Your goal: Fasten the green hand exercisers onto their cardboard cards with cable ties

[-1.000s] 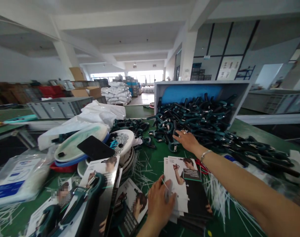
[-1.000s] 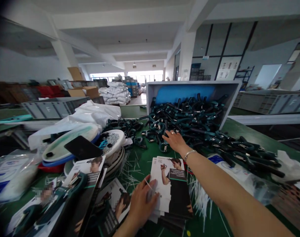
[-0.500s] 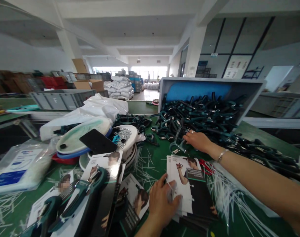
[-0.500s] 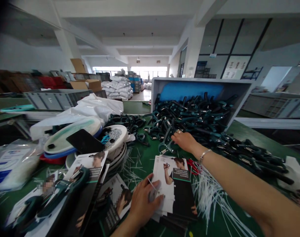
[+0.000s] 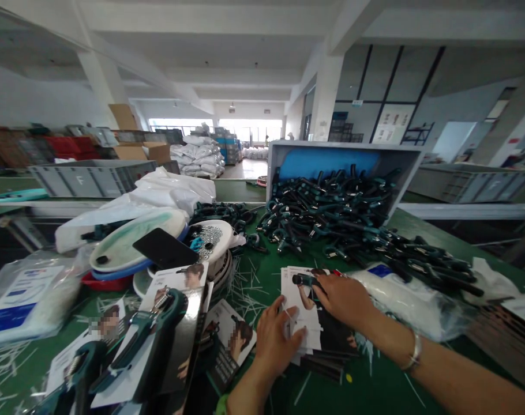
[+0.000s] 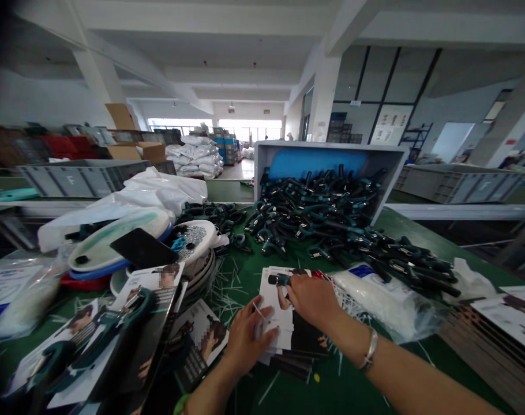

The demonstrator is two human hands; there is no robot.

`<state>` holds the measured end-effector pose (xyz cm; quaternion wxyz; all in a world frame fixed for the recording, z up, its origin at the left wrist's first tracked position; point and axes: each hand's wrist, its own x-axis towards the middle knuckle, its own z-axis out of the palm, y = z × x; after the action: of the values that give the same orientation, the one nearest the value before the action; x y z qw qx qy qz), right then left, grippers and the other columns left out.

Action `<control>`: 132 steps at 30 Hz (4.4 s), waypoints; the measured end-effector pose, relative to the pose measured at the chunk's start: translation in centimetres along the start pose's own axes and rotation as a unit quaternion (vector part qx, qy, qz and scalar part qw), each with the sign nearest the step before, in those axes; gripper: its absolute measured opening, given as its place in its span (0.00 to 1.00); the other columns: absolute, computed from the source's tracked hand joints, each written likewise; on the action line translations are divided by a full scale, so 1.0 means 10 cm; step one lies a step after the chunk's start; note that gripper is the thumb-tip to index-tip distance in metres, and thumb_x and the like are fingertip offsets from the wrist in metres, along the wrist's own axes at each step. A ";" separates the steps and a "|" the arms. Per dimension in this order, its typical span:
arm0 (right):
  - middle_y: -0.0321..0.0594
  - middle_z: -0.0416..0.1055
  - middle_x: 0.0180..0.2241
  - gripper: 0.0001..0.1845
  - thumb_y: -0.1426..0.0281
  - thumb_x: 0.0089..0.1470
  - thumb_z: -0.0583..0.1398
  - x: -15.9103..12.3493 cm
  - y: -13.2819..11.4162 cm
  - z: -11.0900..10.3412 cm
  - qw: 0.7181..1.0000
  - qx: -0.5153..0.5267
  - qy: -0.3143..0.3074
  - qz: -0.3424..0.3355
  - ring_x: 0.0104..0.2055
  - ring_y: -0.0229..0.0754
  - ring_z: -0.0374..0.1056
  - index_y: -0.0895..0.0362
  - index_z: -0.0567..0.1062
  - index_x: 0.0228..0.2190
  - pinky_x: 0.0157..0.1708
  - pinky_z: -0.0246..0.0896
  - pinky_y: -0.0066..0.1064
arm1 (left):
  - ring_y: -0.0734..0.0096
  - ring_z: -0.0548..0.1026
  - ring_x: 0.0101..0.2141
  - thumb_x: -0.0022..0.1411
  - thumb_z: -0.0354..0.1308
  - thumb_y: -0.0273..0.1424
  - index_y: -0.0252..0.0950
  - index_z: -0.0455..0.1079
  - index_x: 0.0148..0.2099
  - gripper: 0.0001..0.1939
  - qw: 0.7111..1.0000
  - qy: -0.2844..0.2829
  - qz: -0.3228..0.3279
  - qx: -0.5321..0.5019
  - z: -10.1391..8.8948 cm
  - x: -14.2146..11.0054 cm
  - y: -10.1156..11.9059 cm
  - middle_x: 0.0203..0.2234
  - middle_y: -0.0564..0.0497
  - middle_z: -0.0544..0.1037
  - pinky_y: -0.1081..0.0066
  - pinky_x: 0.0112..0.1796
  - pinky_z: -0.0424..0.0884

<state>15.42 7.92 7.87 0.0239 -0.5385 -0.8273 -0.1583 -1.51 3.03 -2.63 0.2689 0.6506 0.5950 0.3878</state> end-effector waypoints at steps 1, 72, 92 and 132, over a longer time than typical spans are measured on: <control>0.46 0.75 0.30 0.14 0.66 0.57 0.50 -0.05 -0.09 0.02 1.000 0.001 -0.002 0.009 0.31 0.45 0.72 0.58 0.72 0.33 0.25 0.59 0.28 | 0.54 0.62 0.53 0.48 0.59 0.35 0.42 0.71 0.47 0.21 1.000 0.009 0.002 -0.020 0.01 0.00 -0.02 0.55 0.46 0.65 0.56 0.53 0.56; 0.37 0.68 0.23 0.13 0.63 0.51 0.53 -0.24 -0.15 0.85 0.829 0.531 0.099 0.141 0.28 0.40 0.64 0.56 0.71 0.22 0.31 0.57 0.30 | 0.66 0.70 0.42 0.57 0.54 0.28 0.46 0.73 0.36 0.09 0.975 -0.026 0.178 0.129 0.14 0.62 0.36 0.37 0.56 0.78 0.47 0.55 0.38; 0.41 0.70 0.32 0.09 0.69 0.52 0.53 -0.27 -0.16 0.89 0.851 0.484 0.185 0.088 0.35 0.41 0.67 0.56 0.73 0.31 0.35 0.61 0.31 | 0.69 0.67 0.41 0.58 0.53 0.29 0.43 0.72 0.32 0.07 0.954 0.085 0.247 0.143 0.10 0.49 0.46 0.36 0.52 0.71 0.53 0.56 0.43; 0.41 0.67 0.40 0.13 0.75 0.48 0.53 -0.65 0.07 0.42 0.959 0.225 0.023 -0.169 0.42 0.42 0.62 0.54 0.73 0.36 0.37 0.58 0.31 | 0.63 0.67 0.45 0.54 0.56 0.38 0.37 0.64 0.49 0.21 0.985 0.170 -0.016 0.012 0.06 0.20 0.20 0.45 0.44 0.68 0.62 0.46 0.65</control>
<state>19.32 3.61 2.72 0.1362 -0.3680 -0.9196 0.0180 0.07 4.74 -0.99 0.1621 0.5686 0.6472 0.4812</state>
